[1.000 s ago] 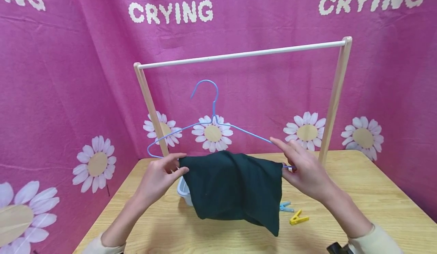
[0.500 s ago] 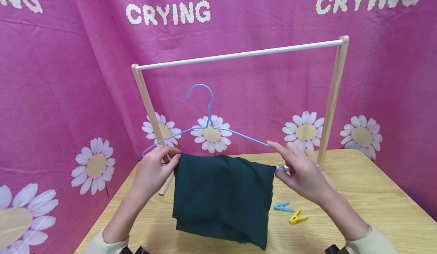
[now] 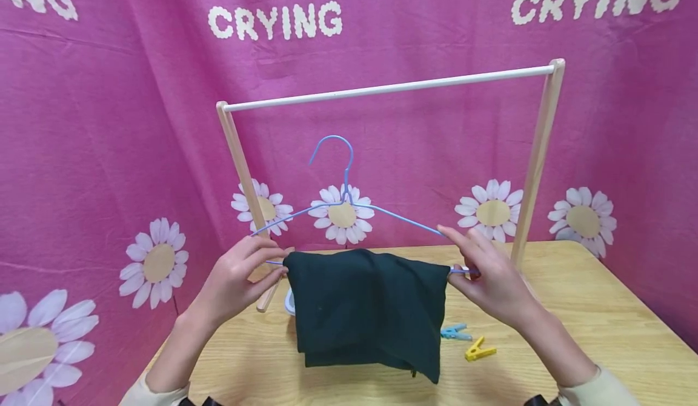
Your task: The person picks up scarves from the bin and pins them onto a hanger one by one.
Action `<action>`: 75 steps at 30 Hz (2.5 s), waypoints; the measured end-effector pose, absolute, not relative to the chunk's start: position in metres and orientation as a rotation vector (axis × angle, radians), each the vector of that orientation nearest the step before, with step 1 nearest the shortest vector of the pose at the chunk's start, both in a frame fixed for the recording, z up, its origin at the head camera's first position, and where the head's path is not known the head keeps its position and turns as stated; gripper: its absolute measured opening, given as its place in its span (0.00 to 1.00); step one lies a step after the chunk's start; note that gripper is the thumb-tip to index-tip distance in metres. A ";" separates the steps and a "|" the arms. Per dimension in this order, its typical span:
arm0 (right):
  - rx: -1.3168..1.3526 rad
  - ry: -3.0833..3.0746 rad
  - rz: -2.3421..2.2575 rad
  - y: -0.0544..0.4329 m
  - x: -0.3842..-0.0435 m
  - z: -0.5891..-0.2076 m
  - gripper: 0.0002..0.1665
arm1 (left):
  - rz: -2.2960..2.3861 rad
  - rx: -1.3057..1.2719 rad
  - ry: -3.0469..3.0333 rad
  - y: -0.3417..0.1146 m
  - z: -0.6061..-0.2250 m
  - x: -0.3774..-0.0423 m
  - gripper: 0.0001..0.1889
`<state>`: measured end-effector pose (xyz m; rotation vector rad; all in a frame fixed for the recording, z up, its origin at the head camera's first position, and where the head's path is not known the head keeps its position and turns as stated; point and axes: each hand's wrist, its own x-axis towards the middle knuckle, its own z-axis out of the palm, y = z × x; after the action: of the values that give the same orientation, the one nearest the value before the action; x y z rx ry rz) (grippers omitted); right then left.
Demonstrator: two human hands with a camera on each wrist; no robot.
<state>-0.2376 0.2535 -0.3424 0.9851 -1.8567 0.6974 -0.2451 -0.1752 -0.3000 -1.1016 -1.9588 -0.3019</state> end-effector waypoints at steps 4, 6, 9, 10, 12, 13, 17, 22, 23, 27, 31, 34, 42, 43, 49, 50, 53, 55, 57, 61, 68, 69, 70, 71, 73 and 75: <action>0.984 -1.861 0.707 0.254 -0.236 -0.342 0.36 | -0.148 -1.168 -1.823 -0.177 -0.303 -0.247 0.18; 0.983 -1.858 0.703 0.255 -0.236 -0.342 0.36 | -0.171 -1.127 -1.754 -0.180 -0.303 -0.250 0.18; 0.984 -1.843 0.691 0.256 -0.234 -0.340 0.36 | -0.243 -1.093 -1.745 -0.187 -0.302 -0.254 0.26; 0.985 -1.838 0.687 0.256 -0.233 -0.339 0.36 | -0.259 -1.098 -1.771 -0.190 -0.301 -0.255 0.30; 0.987 -1.831 0.684 0.255 -0.231 -0.337 0.36 | -0.278 -1.112 -1.847 -0.195 -0.301 -0.256 0.38; 0.989 -1.827 0.683 0.255 -0.230 -0.335 0.36 | -0.274 -1.108 -1.887 -0.197 -0.301 -0.257 0.42; 1.002 -1.820 0.683 0.254 -0.228 -0.332 0.36 | -0.262 -1.077 -2.015 -0.201 -0.307 -0.259 0.47; 1.024 -1.841 0.690 0.257 -0.233 -0.336 0.37 | -0.205 -1.049 -2.063 -0.199 -0.312 -0.260 0.49; 1.022 -1.853 0.683 0.258 -0.234 -0.337 0.38 | -0.184 -1.044 -2.054 -0.199 -0.313 -0.260 0.49; 1.006 -1.924 0.645 0.262 -0.237 -0.338 0.38 | -0.102 -1.032 -1.987 -0.199 -0.315 -0.261 0.49; 0.976 -1.975 0.587 0.267 -0.238 -0.335 0.40 | -0.032 -1.053 -1.879 -0.202 -0.318 -0.262 0.45; 0.950 -2.004 0.542 0.270 -0.238 -0.333 0.42 | 0.028 -1.074 -1.807 -0.204 -0.321 -0.262 0.34; 0.898 -1.998 0.487 0.278 -0.239 -0.332 0.43 | 0.048 -1.104 -1.762 -0.203 -0.321 -0.264 0.29; 0.892 -1.999 0.483 0.279 -0.239 -0.332 0.43 | 0.048 -1.106 -1.766 -0.202 -0.321 -0.265 0.29; 0.882 -2.027 0.483 0.284 -0.239 -0.333 0.44 | 0.060 -1.085 -1.790 -0.203 -0.323 -0.266 0.30; 0.883 -2.033 0.497 0.285 -0.239 -0.333 0.44 | 0.064 -1.076 -1.790 -0.204 -0.324 -0.266 0.29; 0.877 -2.051 0.549 0.289 -0.238 -0.335 0.44 | 0.069 -1.050 -1.784 -0.205 -0.326 -0.267 0.30; 0.863 -2.065 0.579 0.291 -0.237 -0.336 0.41 | 0.058 -1.031 -1.778 -0.206 -0.327 -0.267 0.30; 0.835 -2.079 0.599 0.292 -0.236 -0.339 0.40 | 0.038 -1.015 -1.755 -0.208 -0.328 -0.268 0.31; 0.770 -2.108 0.651 0.293 -0.234 -0.344 0.52 | 0.017 -0.980 -1.679 -0.211 -0.332 -0.270 0.30; 0.727 -2.205 0.815 0.298 -0.232 -0.359 0.42 | -0.012 -0.934 -1.613 -0.216 -0.341 -0.273 0.31; 0.740 -2.226 0.836 0.299 -0.232 -0.362 0.37 | -0.017 -0.930 -1.608 -0.216 -0.342 -0.273 0.31; 0.756 -2.248 0.855 0.300 -0.232 -0.365 0.33 | -0.022 -0.925 -1.603 -0.217 -0.344 -0.272 0.31; 0.779 -2.263 0.865 0.301 -0.232 -0.367 0.31 | -0.027 -0.923 -1.599 -0.217 -0.344 -0.272 0.32; 0.829 -2.296 0.879 0.304 -0.233 -0.373 0.28 | -0.031 -0.917 -1.594 -0.218 -0.346 -0.271 0.32; 0.874 -2.331 0.881 0.306 -0.234 -0.378 0.26 | -0.034 -0.915 -1.594 -0.218 -0.346 -0.270 0.32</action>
<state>-0.2340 0.3058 -0.3779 0.8744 -2.3309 0.8815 -0.2703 -0.2182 -0.3463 -0.9153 -1.5936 -0.0337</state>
